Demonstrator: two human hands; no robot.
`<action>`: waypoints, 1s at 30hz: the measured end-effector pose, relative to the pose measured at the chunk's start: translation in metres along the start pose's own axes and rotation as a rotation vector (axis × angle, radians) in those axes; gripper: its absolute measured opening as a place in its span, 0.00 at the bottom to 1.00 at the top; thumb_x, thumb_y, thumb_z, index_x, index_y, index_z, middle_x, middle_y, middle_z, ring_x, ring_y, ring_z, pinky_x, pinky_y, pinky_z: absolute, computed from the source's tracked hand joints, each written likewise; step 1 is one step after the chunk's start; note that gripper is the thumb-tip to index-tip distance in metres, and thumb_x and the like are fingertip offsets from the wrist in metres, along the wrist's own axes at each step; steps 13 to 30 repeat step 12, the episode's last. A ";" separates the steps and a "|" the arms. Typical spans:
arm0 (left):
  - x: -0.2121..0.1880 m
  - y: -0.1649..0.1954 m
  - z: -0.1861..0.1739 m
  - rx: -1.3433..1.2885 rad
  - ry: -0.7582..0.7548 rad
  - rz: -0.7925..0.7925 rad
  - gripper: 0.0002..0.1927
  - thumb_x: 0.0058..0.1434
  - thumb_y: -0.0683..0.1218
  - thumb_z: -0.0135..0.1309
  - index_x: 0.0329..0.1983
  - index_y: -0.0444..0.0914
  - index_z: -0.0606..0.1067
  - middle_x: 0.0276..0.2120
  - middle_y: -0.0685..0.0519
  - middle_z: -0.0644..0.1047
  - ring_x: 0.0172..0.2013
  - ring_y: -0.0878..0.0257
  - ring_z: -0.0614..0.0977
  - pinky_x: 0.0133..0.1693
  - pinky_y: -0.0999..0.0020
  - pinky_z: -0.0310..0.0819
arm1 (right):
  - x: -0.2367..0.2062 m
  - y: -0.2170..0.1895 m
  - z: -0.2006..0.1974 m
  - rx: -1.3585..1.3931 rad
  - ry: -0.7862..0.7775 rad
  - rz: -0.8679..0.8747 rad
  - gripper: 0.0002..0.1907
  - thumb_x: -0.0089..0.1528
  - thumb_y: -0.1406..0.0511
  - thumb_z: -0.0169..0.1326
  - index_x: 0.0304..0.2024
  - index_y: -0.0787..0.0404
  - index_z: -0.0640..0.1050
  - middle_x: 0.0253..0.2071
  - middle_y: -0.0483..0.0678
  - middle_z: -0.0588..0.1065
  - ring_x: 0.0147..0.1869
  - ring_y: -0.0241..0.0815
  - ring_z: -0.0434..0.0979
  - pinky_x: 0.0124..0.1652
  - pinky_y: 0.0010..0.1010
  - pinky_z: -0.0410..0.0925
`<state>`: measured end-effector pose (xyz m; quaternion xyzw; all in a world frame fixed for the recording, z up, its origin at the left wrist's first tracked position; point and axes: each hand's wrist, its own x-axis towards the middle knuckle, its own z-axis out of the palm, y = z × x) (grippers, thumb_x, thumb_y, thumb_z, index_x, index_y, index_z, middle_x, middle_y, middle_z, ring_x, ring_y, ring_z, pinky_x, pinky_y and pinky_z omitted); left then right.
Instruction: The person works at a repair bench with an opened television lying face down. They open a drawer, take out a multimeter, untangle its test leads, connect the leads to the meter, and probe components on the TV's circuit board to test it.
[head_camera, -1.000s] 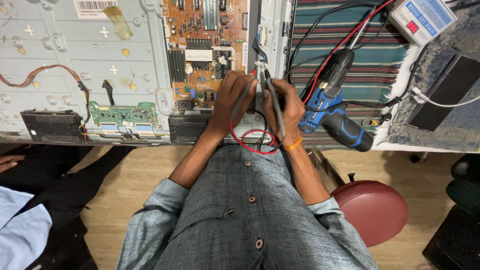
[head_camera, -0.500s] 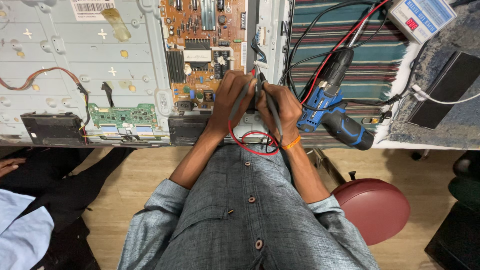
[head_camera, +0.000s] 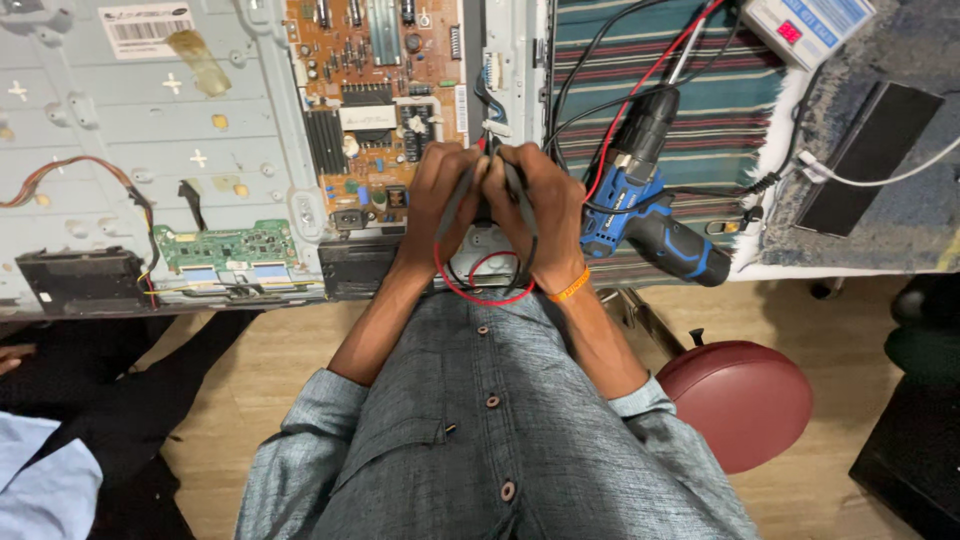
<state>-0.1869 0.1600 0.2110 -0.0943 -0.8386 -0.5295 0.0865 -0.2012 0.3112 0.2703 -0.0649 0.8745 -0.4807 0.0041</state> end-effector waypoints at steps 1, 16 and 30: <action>0.000 -0.001 -0.001 0.006 -0.005 0.005 0.09 0.69 0.36 0.56 0.51 0.31 0.73 0.43 0.44 0.72 0.45 0.48 0.77 0.48 0.57 0.74 | 0.003 -0.002 0.000 0.000 0.012 -0.007 0.08 0.67 0.69 0.60 0.44 0.68 0.76 0.31 0.57 0.76 0.33 0.49 0.81 0.34 0.35 0.71; 0.000 0.000 0.000 0.008 -0.005 -0.015 0.09 0.69 0.36 0.56 0.50 0.32 0.73 0.43 0.43 0.72 0.46 0.48 0.77 0.49 0.56 0.74 | 0.015 0.008 0.009 -0.072 0.096 0.013 0.06 0.63 0.71 0.60 0.35 0.67 0.75 0.27 0.55 0.77 0.30 0.46 0.82 0.30 0.35 0.71; 0.000 0.000 0.000 0.008 -0.005 -0.015 0.09 0.69 0.36 0.56 0.50 0.32 0.73 0.43 0.43 0.72 0.46 0.48 0.77 0.49 0.56 0.74 | 0.015 0.008 0.009 -0.072 0.096 0.013 0.06 0.63 0.71 0.60 0.35 0.67 0.75 0.27 0.55 0.77 0.30 0.46 0.82 0.30 0.35 0.71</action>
